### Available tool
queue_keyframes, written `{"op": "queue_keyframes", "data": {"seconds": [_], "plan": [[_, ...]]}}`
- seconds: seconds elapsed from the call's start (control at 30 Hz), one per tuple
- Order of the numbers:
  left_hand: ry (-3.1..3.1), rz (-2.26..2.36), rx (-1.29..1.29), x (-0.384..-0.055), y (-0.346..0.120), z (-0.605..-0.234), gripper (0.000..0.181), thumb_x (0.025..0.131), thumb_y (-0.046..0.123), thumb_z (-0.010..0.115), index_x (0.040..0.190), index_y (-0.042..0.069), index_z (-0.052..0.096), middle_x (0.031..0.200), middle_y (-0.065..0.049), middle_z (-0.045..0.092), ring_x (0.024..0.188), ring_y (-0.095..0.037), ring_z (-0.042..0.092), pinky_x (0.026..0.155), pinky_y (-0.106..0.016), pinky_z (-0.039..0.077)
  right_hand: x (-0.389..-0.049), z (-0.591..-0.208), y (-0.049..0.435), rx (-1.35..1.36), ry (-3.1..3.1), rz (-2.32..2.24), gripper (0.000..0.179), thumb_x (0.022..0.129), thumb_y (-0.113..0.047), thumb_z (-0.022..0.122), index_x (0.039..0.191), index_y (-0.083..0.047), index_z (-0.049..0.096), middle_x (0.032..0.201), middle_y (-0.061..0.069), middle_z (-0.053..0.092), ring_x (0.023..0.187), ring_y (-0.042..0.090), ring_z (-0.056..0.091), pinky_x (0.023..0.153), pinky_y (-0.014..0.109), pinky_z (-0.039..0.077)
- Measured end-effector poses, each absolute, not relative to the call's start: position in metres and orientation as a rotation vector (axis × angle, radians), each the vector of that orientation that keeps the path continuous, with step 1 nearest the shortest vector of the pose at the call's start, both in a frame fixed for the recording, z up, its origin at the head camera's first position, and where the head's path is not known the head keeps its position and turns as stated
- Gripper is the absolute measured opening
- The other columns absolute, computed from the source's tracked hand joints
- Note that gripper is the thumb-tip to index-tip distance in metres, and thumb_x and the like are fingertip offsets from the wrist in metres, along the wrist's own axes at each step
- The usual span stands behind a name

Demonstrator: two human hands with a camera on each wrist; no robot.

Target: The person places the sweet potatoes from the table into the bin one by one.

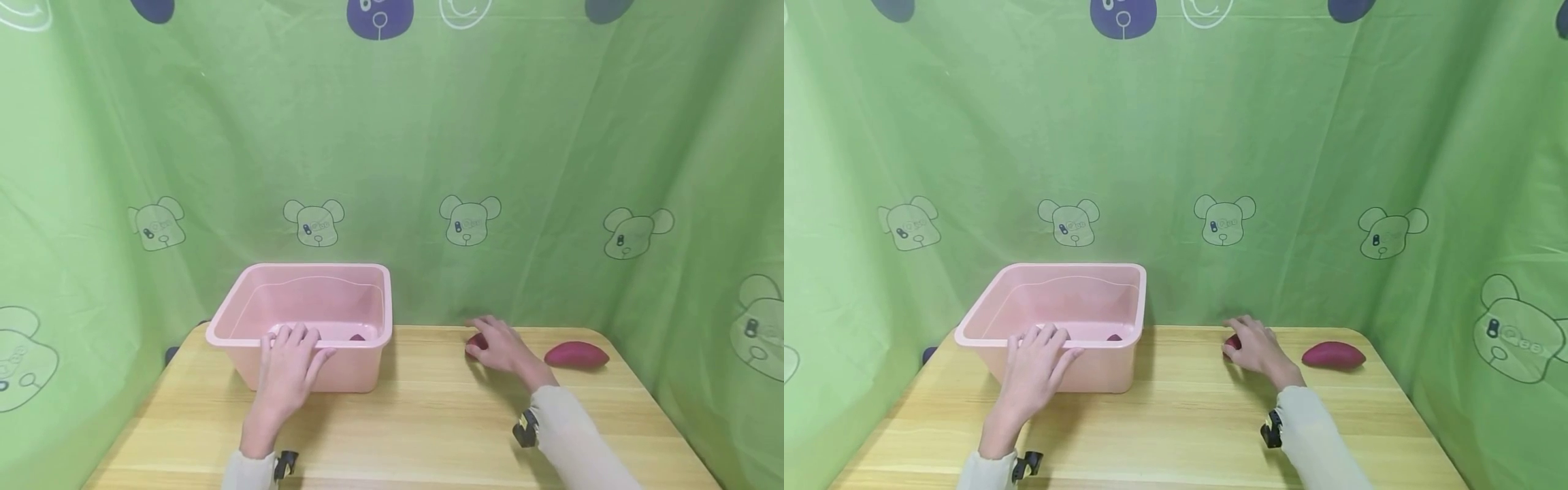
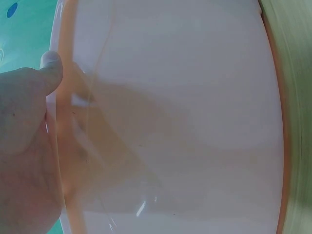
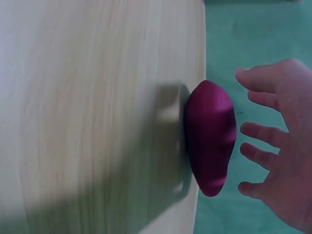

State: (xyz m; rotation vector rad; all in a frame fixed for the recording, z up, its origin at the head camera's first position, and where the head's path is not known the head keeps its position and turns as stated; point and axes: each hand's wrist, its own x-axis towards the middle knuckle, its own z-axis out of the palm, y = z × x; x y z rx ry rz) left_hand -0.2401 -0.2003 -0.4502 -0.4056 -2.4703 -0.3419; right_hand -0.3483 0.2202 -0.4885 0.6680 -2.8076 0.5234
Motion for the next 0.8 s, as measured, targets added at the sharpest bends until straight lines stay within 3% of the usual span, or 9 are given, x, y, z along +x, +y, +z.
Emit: {"op": "queue_keyframes", "data": {"seconds": [0.5,0.8], "plan": [[-2.476,-0.317,-0.391,-0.241,-0.200,-0.452,0.033,0.101,0.049,0.059,0.091,0.018,0.055,0.089,0.003,0.048,0.090,-0.024,0.046,0.092,-0.052,0.031,-0.351,-0.504,0.232,0.682,-2.824,0.494,0.067,0.078,-0.028,0.088,0.136,-0.006,0.062,0.139,0.033,0.051,0.122,0.055,0.050,0.098,0.076,0.035],[-2.474,-0.325,-0.392,-0.241,-0.200,-0.451,0.034,0.101,0.050,0.060,0.091,0.018,0.055,0.090,0.003,0.049,0.091,-0.024,0.046,0.092,-0.052,0.031,-0.351,-0.515,0.233,0.653,-2.791,0.466,0.057,0.081,-0.020,0.083,0.133,-0.005,0.064,0.131,0.030,0.057,0.115,0.053,0.056,0.093,0.071,0.042]]}}
